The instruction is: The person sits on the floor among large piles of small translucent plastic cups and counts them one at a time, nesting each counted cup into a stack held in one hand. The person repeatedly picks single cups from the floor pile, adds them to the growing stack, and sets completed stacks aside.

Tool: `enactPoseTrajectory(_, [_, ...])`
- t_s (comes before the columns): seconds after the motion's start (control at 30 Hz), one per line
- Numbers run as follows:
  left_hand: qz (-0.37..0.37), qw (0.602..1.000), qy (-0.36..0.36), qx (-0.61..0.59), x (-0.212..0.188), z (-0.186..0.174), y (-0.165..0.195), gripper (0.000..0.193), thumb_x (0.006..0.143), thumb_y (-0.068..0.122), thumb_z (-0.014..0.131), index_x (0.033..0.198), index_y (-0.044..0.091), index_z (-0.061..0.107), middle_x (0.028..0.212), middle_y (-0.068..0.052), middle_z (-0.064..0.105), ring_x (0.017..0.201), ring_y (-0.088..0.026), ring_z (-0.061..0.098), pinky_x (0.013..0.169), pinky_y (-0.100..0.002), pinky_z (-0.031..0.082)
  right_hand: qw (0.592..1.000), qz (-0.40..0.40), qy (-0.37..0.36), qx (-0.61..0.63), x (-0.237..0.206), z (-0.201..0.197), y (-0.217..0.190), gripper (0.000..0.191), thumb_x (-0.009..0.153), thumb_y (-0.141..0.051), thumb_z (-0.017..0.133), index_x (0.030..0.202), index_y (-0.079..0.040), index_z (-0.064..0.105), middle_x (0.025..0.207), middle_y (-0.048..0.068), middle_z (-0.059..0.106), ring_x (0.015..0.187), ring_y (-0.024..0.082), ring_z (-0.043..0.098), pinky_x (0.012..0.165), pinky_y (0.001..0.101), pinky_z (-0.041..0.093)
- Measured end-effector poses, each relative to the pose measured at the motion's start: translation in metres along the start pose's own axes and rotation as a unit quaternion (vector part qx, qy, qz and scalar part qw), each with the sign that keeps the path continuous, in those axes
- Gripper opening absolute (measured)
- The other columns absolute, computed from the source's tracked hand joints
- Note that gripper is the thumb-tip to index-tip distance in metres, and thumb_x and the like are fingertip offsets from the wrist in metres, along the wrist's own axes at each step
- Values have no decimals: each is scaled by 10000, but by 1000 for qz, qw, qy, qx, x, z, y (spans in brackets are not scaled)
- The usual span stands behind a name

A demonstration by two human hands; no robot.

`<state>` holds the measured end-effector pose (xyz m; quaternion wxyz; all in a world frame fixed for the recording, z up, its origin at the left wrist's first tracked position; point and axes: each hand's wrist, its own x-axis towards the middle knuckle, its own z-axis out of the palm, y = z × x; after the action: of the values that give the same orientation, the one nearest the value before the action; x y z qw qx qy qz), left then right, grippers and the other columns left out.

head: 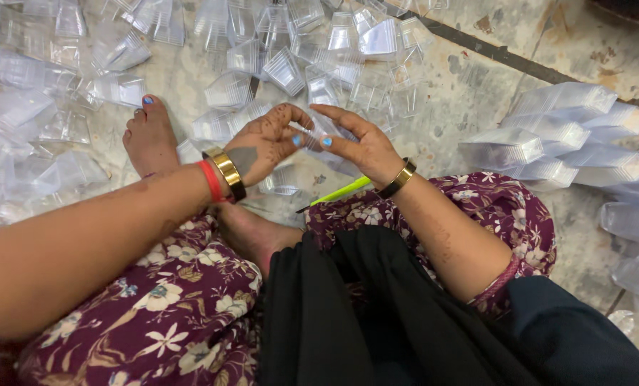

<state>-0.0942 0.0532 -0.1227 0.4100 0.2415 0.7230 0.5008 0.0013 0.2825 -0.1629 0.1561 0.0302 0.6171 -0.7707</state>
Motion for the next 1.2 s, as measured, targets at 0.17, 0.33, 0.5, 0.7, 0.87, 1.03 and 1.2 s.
enactPoseTrajectory(0.17, [-56, 986, 38, 150, 1, -9, 12, 206, 917, 183, 608, 1073, 104, 716, 1035, -55, 744, 962, -144, 656, 897, -318, 503, 997, -17, -11, -68, -2, 3, -5, 544, 960, -198, 721, 1480, -137, 571, 1465, 40, 582, 1327, 173, 520, 1155, 350, 420])
enactPoseTrajectory(0.33, [-58, 995, 32, 68, -4, -9, 18, 202, 953, 239, 638, 1058, 76, 692, 938, -30, 801, 894, -109, 726, 865, -273, 533, 998, -14, -8, -54, -2, 3, 0, 536, 958, -174, 729, 1471, -143, 578, 1385, 51, 584, 1244, 155, 543, 1098, 345, 455])
enactPoseTrajectory(0.5, [-62, 994, 90, -1, -1, -16, -8, 205, 948, 204, 677, 1064, 36, 697, 926, -70, 793, 844, -115, 753, 817, -260, 573, 1000, -8, -10, -18, -3, 8, 1, 523, 977, -125, 723, 1480, -132, 583, 1233, 48, 601, 1142, 143, 563, 1027, 310, 485])
enactPoseTrajectory(0.7, [-104, 935, 287, -181, -14, -67, -48, 252, 981, 202, 636, 1142, 14, 680, 1006, -108, 778, 883, -157, 750, 809, -263, 604, 903, 46, -38, 425, -1, 1, -11, 377, 987, -358, 643, 1299, -163, 566, 1224, 140, 668, 1056, 337, 700, 760, 457, 611])
enactPoseTrajectory(0.87, [-170, 945, 249, -130, -43, -71, -62, 299, 991, 238, 559, 1188, 82, 720, 1096, -20, 789, 980, -115, 725, 811, -232, 542, 916, 162, 10, 367, 2, 1, 11, 367, 978, -424, 609, 1156, -104, 576, 1177, 185, 673, 1015, 362, 711, 777, 511, 630])
enactPoseTrajectory(1.03, [-91, 978, 135, 129, -30, -42, -38, 244, 876, 203, 667, 1077, 83, 733, 1062, -57, 754, 948, -191, 747, 840, -310, 569, 968, 139, -50, 202, 4, 18, 45, 416, 975, -164, 700, 1337, -103, 503, 1199, 195, 621, 1097, 302, 650, 919, 422, 570])
enactPoseTrajectory(1.2, [-25, 976, -66, 208, -24, -7, -20, 198, 947, 236, 590, 1091, 130, 672, 991, -41, 779, 953, -220, 753, 867, -363, 559, 979, 115, -114, 122, -2, 41, 49, 678, 961, -135, 679, 1567, -80, 380, 1437, 61, 562, 1293, 147, 569, 1094, 294, 474])
